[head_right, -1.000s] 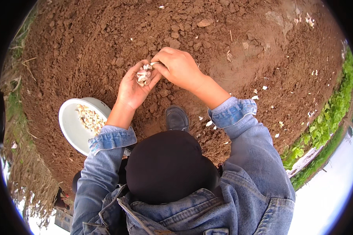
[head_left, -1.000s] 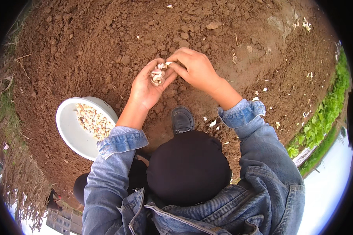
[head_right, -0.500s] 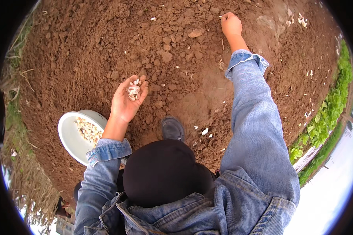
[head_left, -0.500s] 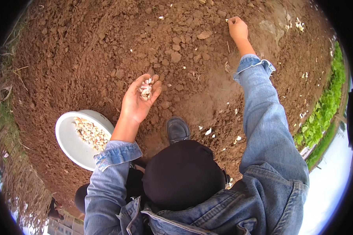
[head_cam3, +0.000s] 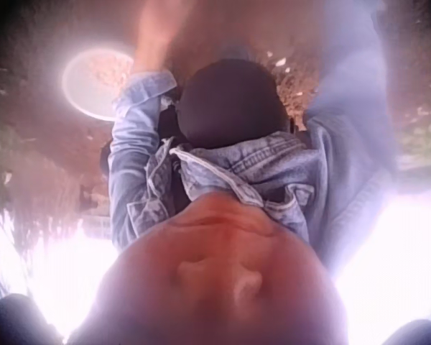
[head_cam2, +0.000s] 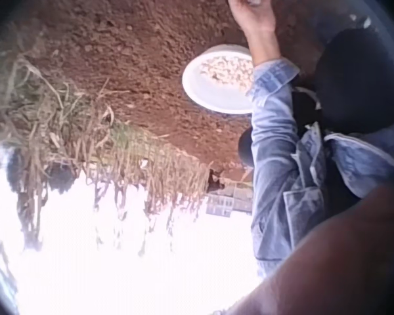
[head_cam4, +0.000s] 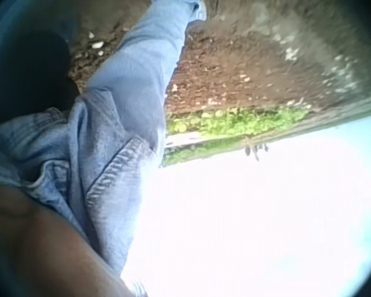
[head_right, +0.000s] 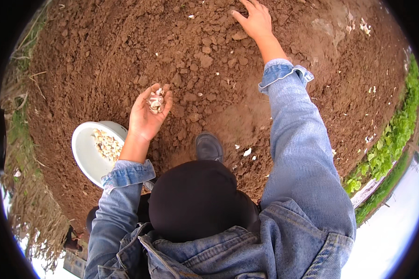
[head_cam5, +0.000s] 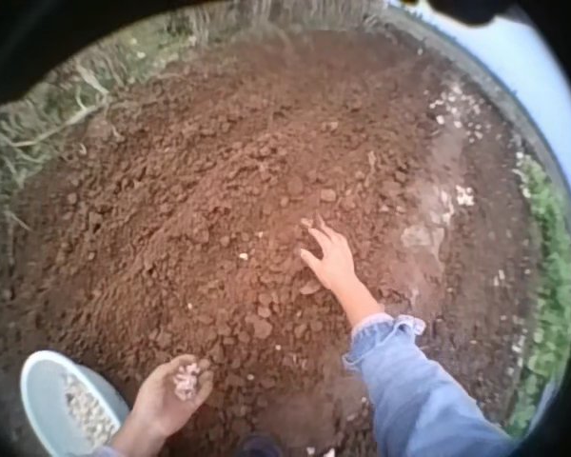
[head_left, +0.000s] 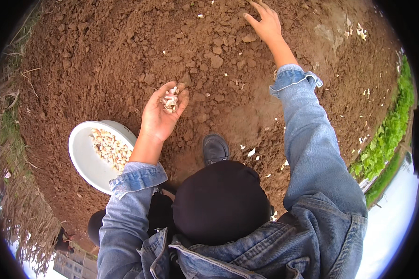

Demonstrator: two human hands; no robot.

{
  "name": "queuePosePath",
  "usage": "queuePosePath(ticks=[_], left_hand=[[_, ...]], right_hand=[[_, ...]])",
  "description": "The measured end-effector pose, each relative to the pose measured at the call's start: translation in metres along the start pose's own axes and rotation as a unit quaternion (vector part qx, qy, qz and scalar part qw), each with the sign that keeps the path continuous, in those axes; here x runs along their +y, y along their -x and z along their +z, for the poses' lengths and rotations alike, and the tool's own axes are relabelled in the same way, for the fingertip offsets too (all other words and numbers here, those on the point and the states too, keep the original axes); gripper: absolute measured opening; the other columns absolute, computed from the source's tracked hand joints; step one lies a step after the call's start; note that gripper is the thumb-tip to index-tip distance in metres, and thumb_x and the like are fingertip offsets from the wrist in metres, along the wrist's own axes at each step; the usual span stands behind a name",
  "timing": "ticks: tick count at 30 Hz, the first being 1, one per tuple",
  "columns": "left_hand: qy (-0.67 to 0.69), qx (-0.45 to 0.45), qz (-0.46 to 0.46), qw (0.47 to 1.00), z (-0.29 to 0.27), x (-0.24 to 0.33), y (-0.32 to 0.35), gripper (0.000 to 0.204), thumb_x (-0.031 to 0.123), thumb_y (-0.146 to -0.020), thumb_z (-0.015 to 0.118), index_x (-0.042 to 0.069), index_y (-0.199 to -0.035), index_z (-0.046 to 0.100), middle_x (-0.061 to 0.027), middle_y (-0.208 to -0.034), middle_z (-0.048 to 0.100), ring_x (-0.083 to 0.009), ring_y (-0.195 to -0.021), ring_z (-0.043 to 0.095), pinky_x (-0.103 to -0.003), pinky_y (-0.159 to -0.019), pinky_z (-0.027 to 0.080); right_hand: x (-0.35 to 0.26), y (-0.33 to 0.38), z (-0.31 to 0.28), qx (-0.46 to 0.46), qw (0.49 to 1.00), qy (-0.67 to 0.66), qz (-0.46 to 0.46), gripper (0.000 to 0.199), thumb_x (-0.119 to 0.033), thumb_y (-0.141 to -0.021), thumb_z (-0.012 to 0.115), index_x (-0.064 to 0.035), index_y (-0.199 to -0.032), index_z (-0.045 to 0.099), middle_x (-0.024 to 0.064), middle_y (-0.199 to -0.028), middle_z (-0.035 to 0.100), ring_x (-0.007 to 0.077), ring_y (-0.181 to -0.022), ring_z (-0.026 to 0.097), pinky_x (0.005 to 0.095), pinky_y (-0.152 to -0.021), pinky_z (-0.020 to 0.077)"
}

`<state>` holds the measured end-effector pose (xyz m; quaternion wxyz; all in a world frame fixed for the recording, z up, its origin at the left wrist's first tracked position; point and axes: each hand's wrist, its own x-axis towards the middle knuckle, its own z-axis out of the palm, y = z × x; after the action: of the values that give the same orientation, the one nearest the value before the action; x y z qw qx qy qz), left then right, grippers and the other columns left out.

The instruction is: The person plants garlic cloves into prepared soil. They take cloves from a white bowl, place them into the ground, and cover them with soil using their hands.

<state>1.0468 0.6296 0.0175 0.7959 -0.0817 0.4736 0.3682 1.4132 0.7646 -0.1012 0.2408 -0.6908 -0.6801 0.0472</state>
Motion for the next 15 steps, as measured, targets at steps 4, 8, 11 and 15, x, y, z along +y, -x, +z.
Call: queuePosePath(ticks=[4, 8, 11, 15], left_hand=[[0.013, 0.017, 0.002, 1.0, 0.001, -0.001, 0.005, 0.022, 0.02, -0.096, 0.055, 0.003, -0.109, 0.06, -0.0148, -0.113, 0.065, -0.0272, -0.102, 0.064, -0.039, -0.091, 0.054], [0.027, -0.016, 0.014, 0.999, -0.004, 0.004, 0.007, 0.021, 0.019, -0.096, 0.055, 0.002, -0.107, 0.059, -0.016, -0.112, 0.064, -0.0275, -0.101, 0.063, -0.038, -0.091, 0.054], [0.035, -0.009, 0.028, 0.999, -0.001, 0.005, 0.006, 0.02, 0.017, -0.097, 0.053, 0.001, -0.108, 0.058, -0.0179, -0.112, 0.062, -0.0282, -0.102, 0.062, -0.038, -0.091, 0.055], [0.034, -0.024, 0.035, 0.998, -0.008, 0.015, 0.011, 0.021, 0.019, -0.096, 0.055, 0.002, -0.108, 0.058, -0.0161, -0.11, 0.065, -0.027, -0.098, 0.064, -0.038, -0.088, 0.055]], right_hand=[[-0.055, 0.044, 0.027, 0.029, 0.997, 0.055, 0.056, 0.046, -0.051, -0.08, 0.067, -0.0254, -0.118, 0.065, 0.0078, -0.138, 0.052, 0.0329, -0.131, 0.041, 0.0513, -0.107, 0.032], [-0.131, 0.102, 0.02, -0.113, 0.994, -0.01, 0.011, 0.057, -0.052, -0.076, 0.072, -0.0255, -0.125, 0.059, 0.0105, -0.136, 0.05, 0.0363, -0.126, 0.04, 0.0519, -0.104, 0.0325], [-0.166, 0.157, 0.012, -0.195, 0.977, -0.083, -0.025, 0.044, -0.033, -0.077, 0.076, -0.0217, -0.116, 0.06, 0.0092, -0.124, 0.054, 0.032, -0.115, 0.049, 0.0453, -0.087, 0.0482], [-0.168, 0.176, 0.008, -0.327, 0.935, -0.13, -0.039, 0.031, -0.027, -0.08, 0.072, -0.0193, -0.107, 0.06, 0.009, -0.11, 0.058, 0.0288, -0.092, 0.063, 0.0396, -0.071, 0.054]])
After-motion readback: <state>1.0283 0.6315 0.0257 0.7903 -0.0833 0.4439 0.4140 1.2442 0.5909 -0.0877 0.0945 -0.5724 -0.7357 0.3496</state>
